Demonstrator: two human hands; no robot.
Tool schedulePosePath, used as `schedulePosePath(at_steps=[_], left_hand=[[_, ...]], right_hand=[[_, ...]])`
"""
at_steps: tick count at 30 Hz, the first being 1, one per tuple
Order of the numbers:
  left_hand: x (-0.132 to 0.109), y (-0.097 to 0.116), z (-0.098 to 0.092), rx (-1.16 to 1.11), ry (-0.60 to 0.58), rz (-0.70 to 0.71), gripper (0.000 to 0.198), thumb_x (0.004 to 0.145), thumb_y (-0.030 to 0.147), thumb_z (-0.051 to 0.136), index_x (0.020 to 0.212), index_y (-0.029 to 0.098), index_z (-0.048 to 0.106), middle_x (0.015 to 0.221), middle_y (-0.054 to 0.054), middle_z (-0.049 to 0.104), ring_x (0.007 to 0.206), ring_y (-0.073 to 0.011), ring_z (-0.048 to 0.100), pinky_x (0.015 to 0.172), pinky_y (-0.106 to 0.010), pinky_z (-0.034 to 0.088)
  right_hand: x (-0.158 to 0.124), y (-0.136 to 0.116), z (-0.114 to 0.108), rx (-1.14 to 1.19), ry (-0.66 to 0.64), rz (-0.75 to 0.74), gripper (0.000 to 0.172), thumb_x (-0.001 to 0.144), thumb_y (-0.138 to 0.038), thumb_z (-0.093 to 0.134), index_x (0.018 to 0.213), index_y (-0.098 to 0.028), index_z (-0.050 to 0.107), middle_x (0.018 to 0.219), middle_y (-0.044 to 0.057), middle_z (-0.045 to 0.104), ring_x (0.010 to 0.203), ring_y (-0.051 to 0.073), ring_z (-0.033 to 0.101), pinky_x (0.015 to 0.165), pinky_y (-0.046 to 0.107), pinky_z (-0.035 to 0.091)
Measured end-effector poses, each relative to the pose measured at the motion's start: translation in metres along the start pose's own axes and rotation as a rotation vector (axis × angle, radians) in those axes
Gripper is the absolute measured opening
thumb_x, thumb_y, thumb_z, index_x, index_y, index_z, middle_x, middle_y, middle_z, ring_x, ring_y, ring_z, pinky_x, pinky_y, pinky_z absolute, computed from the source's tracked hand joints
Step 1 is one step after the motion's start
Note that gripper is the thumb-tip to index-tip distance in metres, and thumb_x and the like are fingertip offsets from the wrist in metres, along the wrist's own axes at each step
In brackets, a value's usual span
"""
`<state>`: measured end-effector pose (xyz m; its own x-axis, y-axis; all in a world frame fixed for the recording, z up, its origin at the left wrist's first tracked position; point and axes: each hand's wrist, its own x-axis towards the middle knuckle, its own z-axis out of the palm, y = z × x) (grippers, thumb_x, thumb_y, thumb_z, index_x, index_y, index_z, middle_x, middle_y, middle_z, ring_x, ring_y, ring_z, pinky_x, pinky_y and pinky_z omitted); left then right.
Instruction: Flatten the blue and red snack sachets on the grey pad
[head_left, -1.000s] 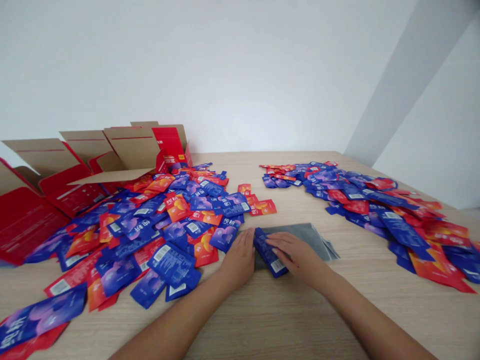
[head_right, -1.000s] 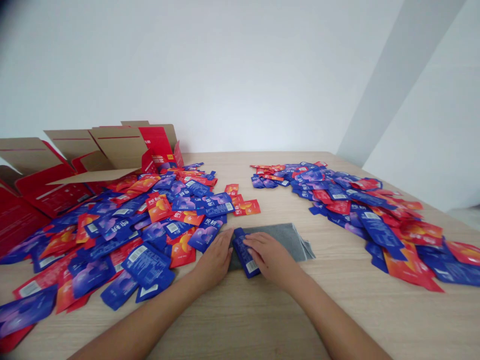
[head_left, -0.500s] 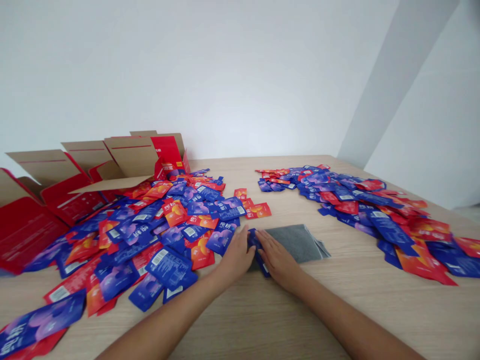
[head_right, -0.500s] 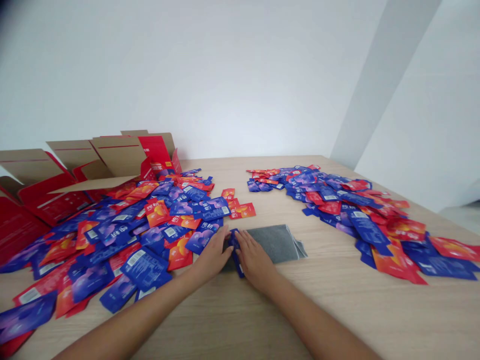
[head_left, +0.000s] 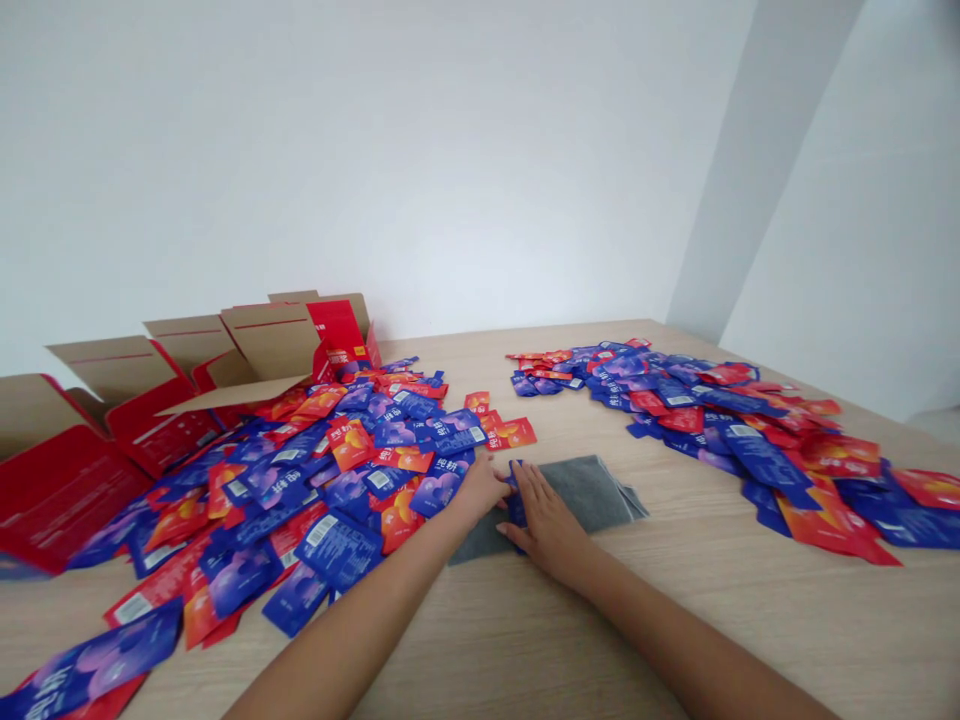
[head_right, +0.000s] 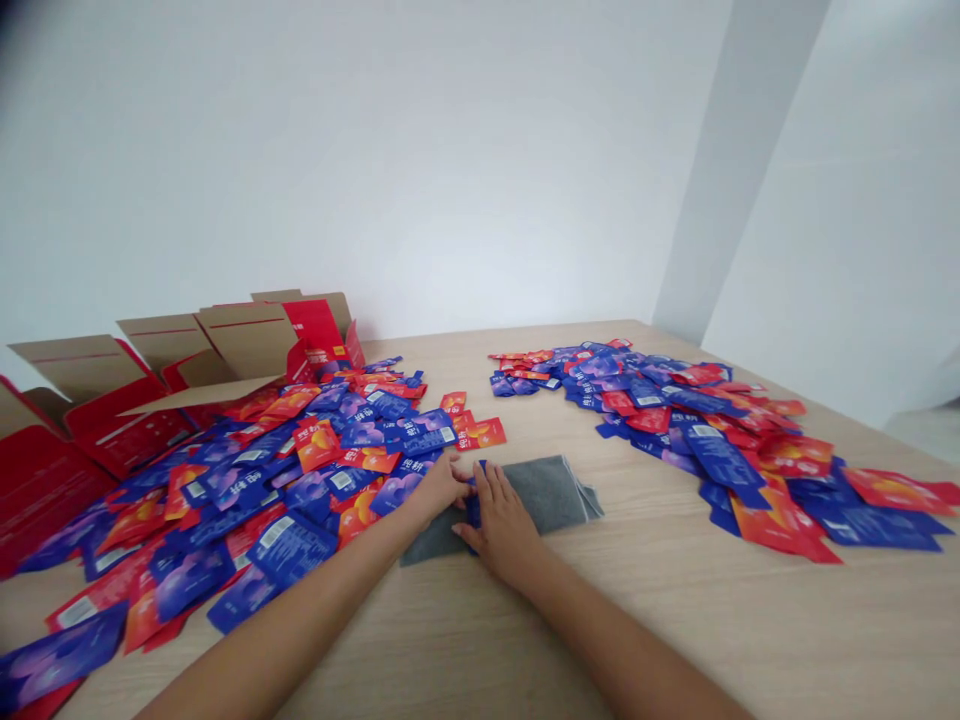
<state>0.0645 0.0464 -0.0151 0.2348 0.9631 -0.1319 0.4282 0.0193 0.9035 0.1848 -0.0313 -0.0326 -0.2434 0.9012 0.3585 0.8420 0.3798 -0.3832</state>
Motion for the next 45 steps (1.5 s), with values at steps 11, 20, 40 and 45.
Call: schedulePosePath(at_steps=[11, 20, 40, 45], left_hand=[[-0.011, 0.022, -0.094, -0.402, 0.503, 0.105, 0.056, 0.069, -0.002, 0.064, 0.117, 0.018, 0.044, 0.075, 0.007, 0.054, 0.044, -0.0039, 0.051, 0.046, -0.016, 0.046], [-0.027, 0.02, -0.152, -0.514, 0.511, 0.156, 0.007, 0.084, 0.009, 0.05, 0.087, 0.014, 0.053, 0.075, -0.005, 0.062, 0.073, -0.0153, 0.065, 0.075, -0.03, 0.053], [-0.007, 0.021, 0.001, 0.839, -0.016, 0.563, 0.048, 0.093, 0.037, 0.036, 0.135, 0.015, 0.038, 0.141, -0.012, 0.037, 0.132, -0.0273, 0.026, 0.108, -0.047, 0.018], [0.062, 0.036, 0.002, 1.02, 0.086, 0.427, 0.052, 0.092, 0.043, 0.033, 0.136, 0.014, 0.037, 0.144, -0.014, 0.031, 0.134, -0.0329, 0.016, 0.106, -0.054, 0.009]], right_hand=[[0.001, 0.021, -0.007, 0.187, 0.128, 0.125, 0.061, 0.09, -0.042, 0.037, 0.141, -0.011, 0.025, 0.138, 0.02, 0.041, 0.128, 0.027, 0.037, 0.104, 0.047, 0.032], [-0.001, 0.015, -0.003, 0.011, 0.12, 0.047, 0.05, 0.09, -0.035, 0.037, 0.135, -0.012, 0.039, 0.129, 0.017, 0.052, 0.121, 0.026, 0.046, 0.1, 0.046, 0.037], [-0.002, 0.03, -0.018, -0.357, -0.046, 0.181, 0.044, 0.088, -0.024, 0.033, 0.127, -0.017, 0.051, 0.136, 0.014, 0.046, 0.126, 0.031, 0.038, 0.098, 0.059, 0.027], [-0.001, 0.029, -0.013, -0.374, -0.007, 0.148, 0.043, 0.091, -0.032, 0.033, 0.127, -0.019, 0.052, 0.135, 0.014, 0.047, 0.126, 0.032, 0.038, 0.099, 0.057, 0.027]])
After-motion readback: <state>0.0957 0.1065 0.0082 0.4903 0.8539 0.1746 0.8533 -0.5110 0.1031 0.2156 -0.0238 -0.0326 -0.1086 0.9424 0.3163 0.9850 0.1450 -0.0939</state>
